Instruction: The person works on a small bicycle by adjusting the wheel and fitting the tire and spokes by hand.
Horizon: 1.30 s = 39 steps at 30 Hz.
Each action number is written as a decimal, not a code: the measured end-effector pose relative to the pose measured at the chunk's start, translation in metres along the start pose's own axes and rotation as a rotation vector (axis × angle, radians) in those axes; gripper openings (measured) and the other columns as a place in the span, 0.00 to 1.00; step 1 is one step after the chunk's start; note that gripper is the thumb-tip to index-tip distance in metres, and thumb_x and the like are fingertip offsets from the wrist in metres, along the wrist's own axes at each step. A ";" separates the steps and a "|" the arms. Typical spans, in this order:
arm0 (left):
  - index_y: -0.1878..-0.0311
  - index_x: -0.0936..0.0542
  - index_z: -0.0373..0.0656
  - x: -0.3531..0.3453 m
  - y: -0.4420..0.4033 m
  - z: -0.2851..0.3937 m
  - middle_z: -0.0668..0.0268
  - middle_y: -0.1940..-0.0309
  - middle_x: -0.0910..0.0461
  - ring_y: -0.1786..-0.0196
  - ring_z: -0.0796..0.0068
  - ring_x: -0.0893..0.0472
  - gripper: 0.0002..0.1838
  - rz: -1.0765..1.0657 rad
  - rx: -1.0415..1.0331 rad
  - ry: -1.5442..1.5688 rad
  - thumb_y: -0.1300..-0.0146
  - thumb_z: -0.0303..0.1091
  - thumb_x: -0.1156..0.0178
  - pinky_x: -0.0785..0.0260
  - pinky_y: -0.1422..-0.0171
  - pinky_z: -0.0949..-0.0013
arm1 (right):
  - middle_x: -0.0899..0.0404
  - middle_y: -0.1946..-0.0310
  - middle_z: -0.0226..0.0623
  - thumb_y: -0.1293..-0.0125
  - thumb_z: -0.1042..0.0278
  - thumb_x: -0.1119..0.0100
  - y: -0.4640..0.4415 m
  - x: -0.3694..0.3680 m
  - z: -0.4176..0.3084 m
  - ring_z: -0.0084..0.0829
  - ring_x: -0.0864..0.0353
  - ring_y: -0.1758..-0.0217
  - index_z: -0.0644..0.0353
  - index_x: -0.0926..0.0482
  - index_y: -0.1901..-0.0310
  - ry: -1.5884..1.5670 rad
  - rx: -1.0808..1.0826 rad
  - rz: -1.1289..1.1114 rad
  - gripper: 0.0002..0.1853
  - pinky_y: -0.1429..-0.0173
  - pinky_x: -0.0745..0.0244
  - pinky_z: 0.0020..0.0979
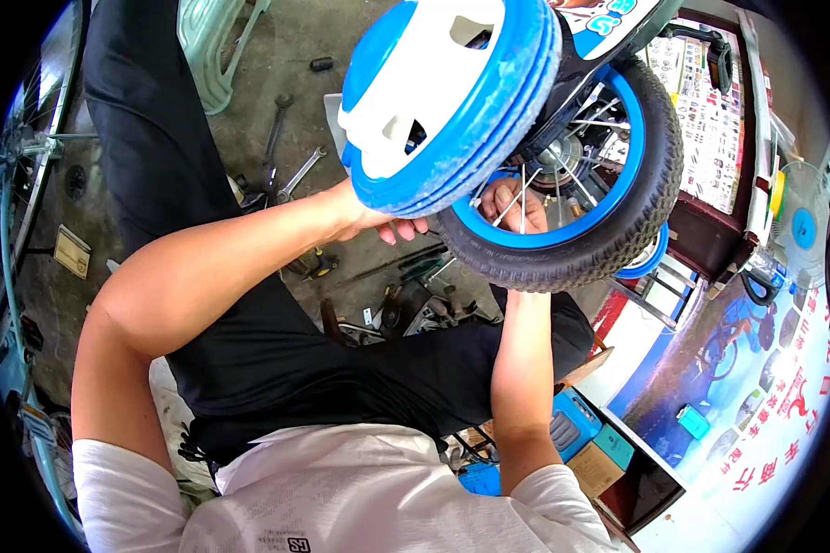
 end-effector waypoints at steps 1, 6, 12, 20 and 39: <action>0.56 0.19 0.33 0.001 -0.002 0.000 0.63 0.71 0.18 0.75 0.77 0.20 0.33 -0.003 -0.016 0.015 0.27 0.62 0.45 0.27 0.76 0.74 | 0.21 0.69 0.24 0.28 0.63 0.36 0.002 0.000 0.001 0.16 0.27 0.70 0.57 0.18 0.60 -0.033 0.014 -0.014 0.07 0.68 0.35 0.19; 0.55 0.19 0.33 0.002 -0.005 -0.005 0.63 0.72 0.19 0.74 0.77 0.20 0.33 0.043 -0.056 0.116 0.27 0.62 0.46 0.27 0.76 0.74 | 0.19 0.70 0.29 0.24 0.64 0.42 0.007 0.007 0.002 0.17 0.22 0.70 0.61 0.20 0.58 -0.063 -0.003 -0.115 0.09 0.66 0.29 0.20; 0.53 0.20 0.31 -0.012 0.018 0.013 0.62 0.71 0.19 0.75 0.77 0.20 0.39 -0.024 0.064 -0.027 0.30 0.67 0.46 0.27 0.79 0.74 | 0.17 0.68 0.27 0.31 0.63 0.32 0.008 -0.002 0.001 0.18 0.19 0.66 0.60 0.19 0.58 0.047 -0.049 0.008 0.10 0.62 0.26 0.20; 0.53 0.19 0.32 -0.007 0.015 0.010 0.64 0.70 0.18 0.74 0.79 0.20 0.36 -0.031 0.038 0.002 0.30 0.65 0.44 0.28 0.76 0.75 | 0.18 0.65 0.27 0.33 0.67 0.30 0.000 -0.016 -0.014 0.18 0.20 0.64 0.62 0.19 0.56 0.309 -0.068 0.033 0.10 0.59 0.26 0.21; 0.52 0.19 0.33 -0.003 0.005 0.003 0.64 0.70 0.18 0.74 0.79 0.19 0.35 -0.006 0.015 -0.004 0.29 0.65 0.45 0.27 0.76 0.74 | 0.18 0.64 0.28 0.31 0.70 0.34 0.011 -0.012 -0.013 0.16 0.21 0.67 0.63 0.18 0.55 0.049 -0.019 -0.068 0.07 0.63 0.26 0.18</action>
Point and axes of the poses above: each hand's wrist, its own y-axis away from the middle knuckle, its own x-axis out of the back of the hand, z = x × y, the point moved 1 cm from there along -y, towards the middle knuckle
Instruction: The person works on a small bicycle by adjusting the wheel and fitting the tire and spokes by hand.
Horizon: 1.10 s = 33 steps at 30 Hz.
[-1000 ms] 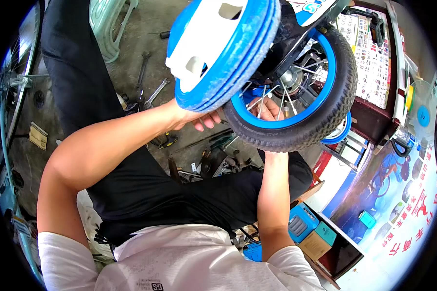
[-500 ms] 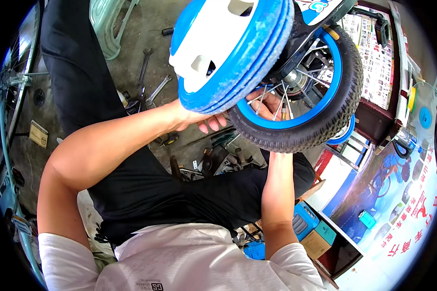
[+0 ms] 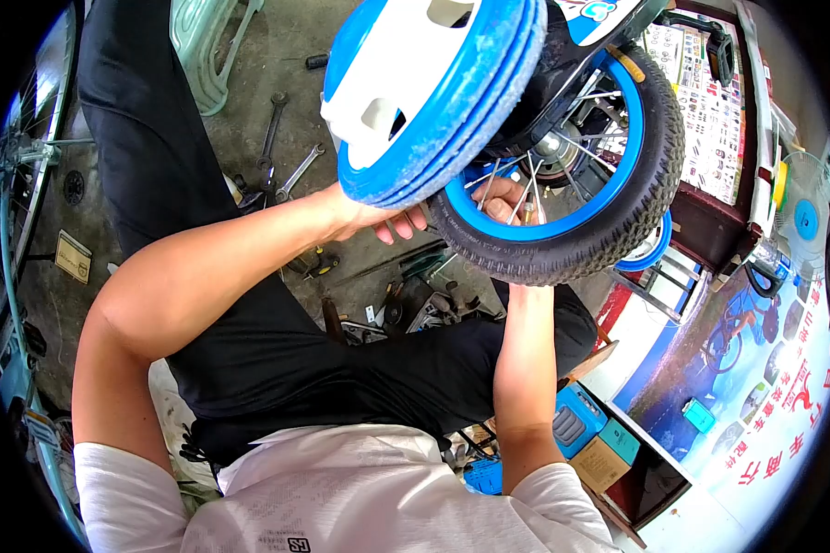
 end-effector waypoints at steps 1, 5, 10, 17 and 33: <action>0.52 0.19 0.33 0.000 0.001 0.001 0.64 0.70 0.18 0.73 0.79 0.19 0.35 0.006 0.003 -0.001 0.29 0.65 0.45 0.27 0.75 0.74 | 0.18 0.65 0.26 0.31 0.70 0.34 -0.001 -0.001 0.000 0.16 0.21 0.68 0.62 0.18 0.56 0.010 -0.017 -0.006 0.07 0.63 0.27 0.18; 0.53 0.19 0.33 0.001 -0.001 -0.001 0.64 0.70 0.18 0.73 0.79 0.20 0.35 -0.002 -0.006 -0.010 0.29 0.65 0.45 0.27 0.75 0.74 | 0.21 0.68 0.25 0.30 0.69 0.34 -0.004 0.001 0.004 0.15 0.23 0.70 0.60 0.19 0.59 0.037 0.029 0.015 0.05 0.65 0.29 0.18; 0.53 0.18 0.33 0.004 -0.006 -0.008 0.63 0.69 0.18 0.73 0.79 0.20 0.35 -0.017 -0.021 0.010 0.29 0.65 0.46 0.27 0.75 0.74 | 0.24 0.70 0.23 0.30 0.68 0.34 -0.009 0.010 0.008 0.15 0.25 0.70 0.59 0.20 0.61 -0.071 0.042 -0.047 0.06 0.66 0.30 0.19; 0.52 0.18 0.33 0.004 -0.004 -0.006 0.63 0.69 0.18 0.73 0.78 0.19 0.35 -0.019 -0.029 -0.001 0.28 0.65 0.46 0.27 0.75 0.74 | 0.20 0.69 0.26 0.32 0.73 0.33 -0.006 0.007 0.004 0.17 0.22 0.70 0.62 0.20 0.60 -0.076 -0.064 -0.044 0.05 0.65 0.27 0.19; 0.53 0.19 0.32 0.005 -0.007 -0.009 0.62 0.69 0.17 0.73 0.77 0.19 0.35 -0.015 -0.046 0.015 0.28 0.64 0.46 0.26 0.75 0.73 | 0.18 0.67 0.26 0.31 0.73 0.36 -0.011 0.000 -0.010 0.16 0.21 0.66 0.62 0.16 0.60 0.103 -0.047 -0.114 0.03 0.62 0.28 0.19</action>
Point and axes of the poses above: each hand's wrist, its own y-axis away from the middle knuckle, its own x-axis out of the back of the hand, z = x × y, the point moved 1 cm from there along -y, towards the middle knuckle
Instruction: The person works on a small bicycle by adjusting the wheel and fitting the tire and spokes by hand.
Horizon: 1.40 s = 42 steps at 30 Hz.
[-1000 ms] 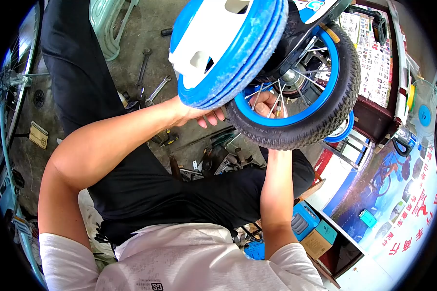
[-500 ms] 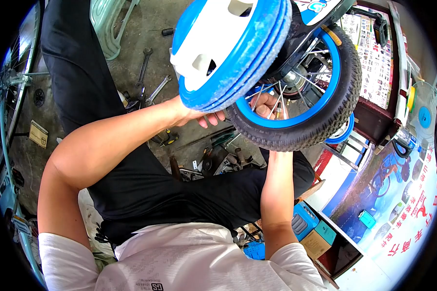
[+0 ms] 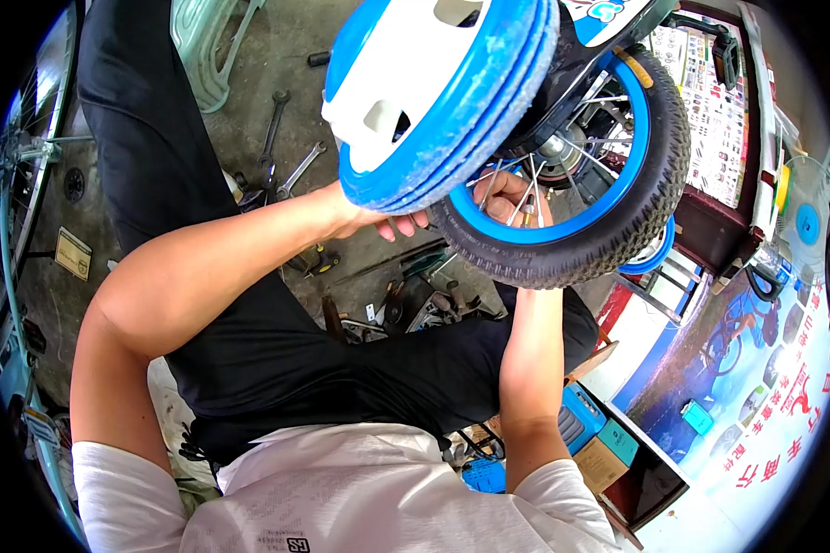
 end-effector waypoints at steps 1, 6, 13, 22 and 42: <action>0.53 0.19 0.32 0.000 0.000 0.000 0.62 0.69 0.17 0.73 0.77 0.19 0.35 0.000 0.001 0.000 0.28 0.64 0.46 0.26 0.75 0.73 | 0.18 0.68 0.26 0.30 0.72 0.36 -0.001 0.000 0.002 0.16 0.21 0.67 0.63 0.16 0.59 -0.017 0.032 -0.021 0.04 0.62 0.28 0.19; 0.53 0.19 0.33 -0.001 0.003 0.004 0.62 0.69 0.17 0.73 0.77 0.19 0.35 0.001 0.014 -0.016 0.28 0.64 0.46 0.26 0.75 0.73 | 0.18 0.71 0.26 0.32 0.72 0.34 0.003 -0.007 -0.009 0.17 0.20 0.68 0.63 0.16 0.61 0.035 -0.002 0.051 0.04 0.62 0.26 0.21; 0.54 0.19 0.33 -0.003 0.003 0.004 0.62 0.69 0.18 0.73 0.77 0.19 0.34 0.010 0.017 -0.017 0.28 0.64 0.46 0.27 0.75 0.73 | 0.16 0.68 0.30 0.33 0.72 0.33 0.003 -0.008 -0.007 0.18 0.19 0.66 0.65 0.15 0.60 -0.020 0.019 0.032 0.05 0.60 0.24 0.21; 0.54 0.19 0.33 -0.003 0.004 0.006 0.62 0.69 0.17 0.73 0.77 0.19 0.34 0.010 0.024 -0.043 0.28 0.64 0.46 0.27 0.75 0.73 | 0.17 0.71 0.28 0.34 0.74 0.33 0.002 -0.008 -0.001 0.17 0.19 0.70 0.64 0.17 0.62 -0.088 0.040 0.071 0.03 0.65 0.26 0.19; 0.54 0.19 0.34 -0.002 0.004 0.007 0.63 0.69 0.17 0.73 0.78 0.19 0.34 0.006 0.023 -0.020 0.28 0.63 0.46 0.27 0.74 0.73 | 0.14 0.70 0.30 0.33 0.73 0.32 0.003 -0.007 -0.005 0.17 0.18 0.70 0.63 0.16 0.62 -0.039 0.001 0.071 0.04 0.65 0.25 0.19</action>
Point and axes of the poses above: each hand's wrist, its own y-axis away from the middle knuckle, its own x-axis out of the back of the hand, z = x × y, the point moved 1 cm from there along -y, towards the middle knuckle
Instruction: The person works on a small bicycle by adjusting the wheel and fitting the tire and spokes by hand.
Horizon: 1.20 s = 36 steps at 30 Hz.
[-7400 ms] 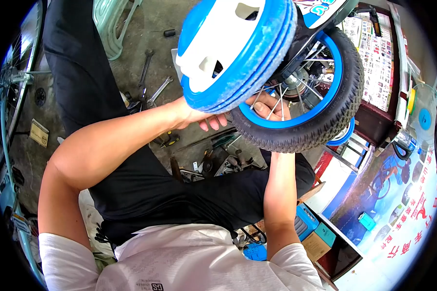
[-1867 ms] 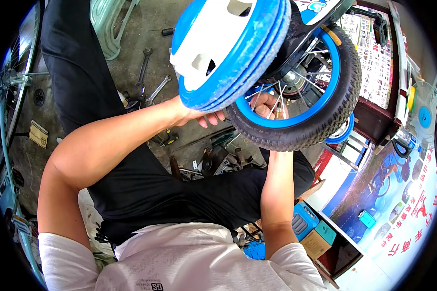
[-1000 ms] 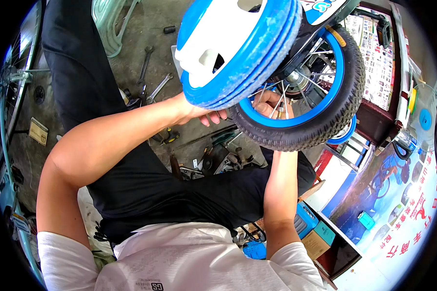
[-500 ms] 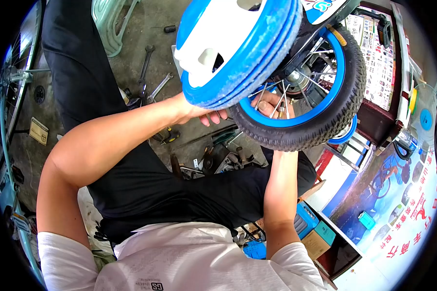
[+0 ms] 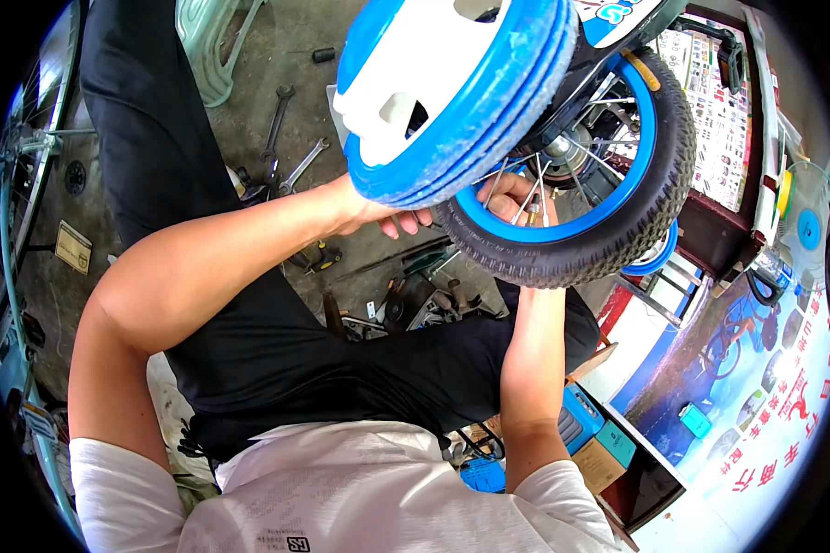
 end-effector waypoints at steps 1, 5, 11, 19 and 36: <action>0.54 0.19 0.34 0.000 0.000 0.001 0.63 0.69 0.17 0.73 0.78 0.19 0.34 0.007 0.004 -0.001 0.28 0.63 0.46 0.27 0.74 0.73 | 0.14 0.69 0.30 0.33 0.73 0.32 0.000 -0.001 0.001 0.16 0.18 0.70 0.64 0.15 0.61 -0.035 0.036 -0.018 0.04 0.66 0.25 0.18; 0.54 0.19 0.33 0.001 -0.001 -0.002 0.62 0.69 0.17 0.73 0.77 0.19 0.34 0.001 -0.008 0.008 0.28 0.64 0.46 0.27 0.75 0.73 | 0.16 0.70 0.28 0.32 0.73 0.33 0.002 0.001 -0.001 0.17 0.20 0.70 0.64 0.16 0.61 -0.011 -0.021 -0.025 0.04 0.67 0.27 0.18; 0.54 0.18 0.33 0.001 -0.001 0.000 0.62 0.68 0.17 0.73 0.77 0.19 0.34 -0.003 -0.018 -0.009 0.28 0.64 0.46 0.27 0.75 0.73 | 0.20 0.72 0.27 0.33 0.71 0.32 -0.004 0.013 0.019 0.17 0.21 0.69 0.62 0.18 0.63 -0.117 0.026 0.069 0.05 0.64 0.28 0.20; 0.53 0.19 0.33 0.000 -0.001 -0.001 0.62 0.69 0.18 0.73 0.78 0.19 0.35 0.001 0.003 -0.002 0.28 0.64 0.47 0.26 0.75 0.74 | 0.16 0.63 0.31 0.35 0.64 0.28 -0.012 0.001 0.018 0.21 0.19 0.63 0.62 0.18 0.60 0.273 0.126 0.188 0.11 0.57 0.26 0.23; 0.52 0.19 0.32 -0.002 0.000 0.000 0.62 0.68 0.18 0.73 0.77 0.19 0.35 0.008 -0.004 -0.027 0.27 0.63 0.47 0.26 0.75 0.73 | 0.17 0.68 0.28 0.35 0.63 0.29 -0.012 0.001 0.020 0.18 0.19 0.66 0.63 0.17 0.58 0.290 0.090 0.226 0.13 0.61 0.27 0.21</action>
Point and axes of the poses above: each hand's wrist, its own y-axis away from the middle knuckle, its own x-axis out of the back of the hand, z = x × y, the point moved 1 cm from there along -y, towards the middle knuckle
